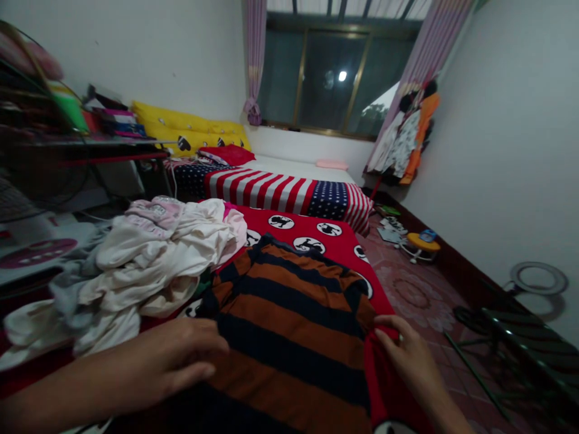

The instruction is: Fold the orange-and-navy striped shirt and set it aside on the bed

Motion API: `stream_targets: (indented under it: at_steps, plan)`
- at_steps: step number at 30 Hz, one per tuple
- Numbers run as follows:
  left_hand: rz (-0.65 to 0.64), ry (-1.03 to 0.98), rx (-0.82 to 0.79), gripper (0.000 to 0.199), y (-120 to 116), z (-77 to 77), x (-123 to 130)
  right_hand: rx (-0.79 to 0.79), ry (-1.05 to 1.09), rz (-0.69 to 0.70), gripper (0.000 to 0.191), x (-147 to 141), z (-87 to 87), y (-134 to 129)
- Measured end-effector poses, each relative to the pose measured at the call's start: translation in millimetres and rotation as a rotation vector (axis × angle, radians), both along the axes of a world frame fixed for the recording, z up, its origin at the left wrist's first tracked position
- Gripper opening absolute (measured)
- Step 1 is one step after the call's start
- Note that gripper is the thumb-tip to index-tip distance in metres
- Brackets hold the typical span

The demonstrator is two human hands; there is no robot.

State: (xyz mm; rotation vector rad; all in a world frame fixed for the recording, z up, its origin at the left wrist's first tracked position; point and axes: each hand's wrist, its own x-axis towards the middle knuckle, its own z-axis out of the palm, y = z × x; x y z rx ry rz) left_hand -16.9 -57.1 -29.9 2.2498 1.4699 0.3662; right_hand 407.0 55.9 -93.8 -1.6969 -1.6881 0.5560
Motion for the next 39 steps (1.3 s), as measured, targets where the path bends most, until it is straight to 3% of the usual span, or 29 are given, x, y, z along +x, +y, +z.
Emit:
stream_targets:
  at_steps: [1, 3, 6, 8, 10, 13, 15, 16, 18, 20, 25, 29, 32, 35, 37, 39]
  plan:
    - [-0.061, 0.004, -0.010, 0.027, 16.0, 3.2, 16.2, 0.053, -0.013, -0.066, 0.039, 1.9, -3.5, 12.6]
    - [-0.077, 0.044, 0.013, 0.040, 43.4, -6.9, 45.9, 0.063, -0.032, -0.141, 0.042, 2.4, -8.7, 33.4]
    - [0.002, 0.140, 0.096, 0.058, 70.0, -49.2, 75.5, -0.006, -0.088, -0.184, 0.043, -2.5, -11.4, 58.5]
    - [0.024, 0.180, 0.150, 0.060, 77.3, -78.0, 84.0, -0.062, -0.155, -0.136, 0.038, -8.7, -10.9, 73.1]
    - [0.039, 0.188, 0.224, 0.058, 78.8, -97.1, 86.0, -0.101, -0.230, -0.071, 0.029, -19.8, -8.8, 82.8]
    - [0.043, 0.178, 0.305, 0.056, 76.9, -106.4, 83.7, 0.112, -0.237, -0.049, 0.015, -51.3, -0.5, 76.5]
    - [0.040, 0.175, 0.325, 0.056, 76.0, -106.1, 82.0, 0.352, -0.197, 0.103, 0.007, -79.4, 8.0, 55.1]
    - [0.039, 0.172, 0.330, 0.056, 76.0, -105.7, 81.5, 0.399, -0.203, 0.267, 0.005, -93.0, 12.5, 40.8]
    - [0.044, 0.161, 0.330, 0.054, 76.3, -105.6, 81.1, 0.267, -0.246, 0.648, 0.012, -113.9, 19.9, 11.6]
    - [0.047, 0.142, 0.325, 0.054, 76.8, -106.5, 81.2, 0.185, -0.246, 0.784, 0.014, -122.4, 23.7, -9.1]
    - [0.050, 0.110, 0.303, 0.056, 77.3, -108.3, 81.9, 0.251, -0.196, 0.431, 0.017, -106.7, 16.5, -5.6]
    - [0.048, 0.090, 0.309, 0.056, 76.7, -108.1, 81.6, 0.085, -0.376, 0.367, 0.048, -109.6, 0.3, 4.5]
    - [0.048, 0.086, 0.309, 0.056, 76.4, -107.7, 81.2, 0.091, -0.427, 0.410, 0.024, -125.7, -7.0, -1.2]
    - [0.043, 0.080, 0.300, 0.056, 76.4, -107.8, 80.8, 0.177, -0.263, 0.426, 0.008, -127.1, -1.3, -6.5]
    - [0.048, 0.070, 0.297, 0.057, 76.5, -108.5, 80.5, 0.202, -0.091, 0.265, 0.015, -107.4, 6.7, -4.7]
    - [0.051, 0.062, 0.293, 0.057, 76.8, -109.6, 80.6, 0.202, 0.016, -0.030, 0.027, -69.3, 11.0, 2.0]
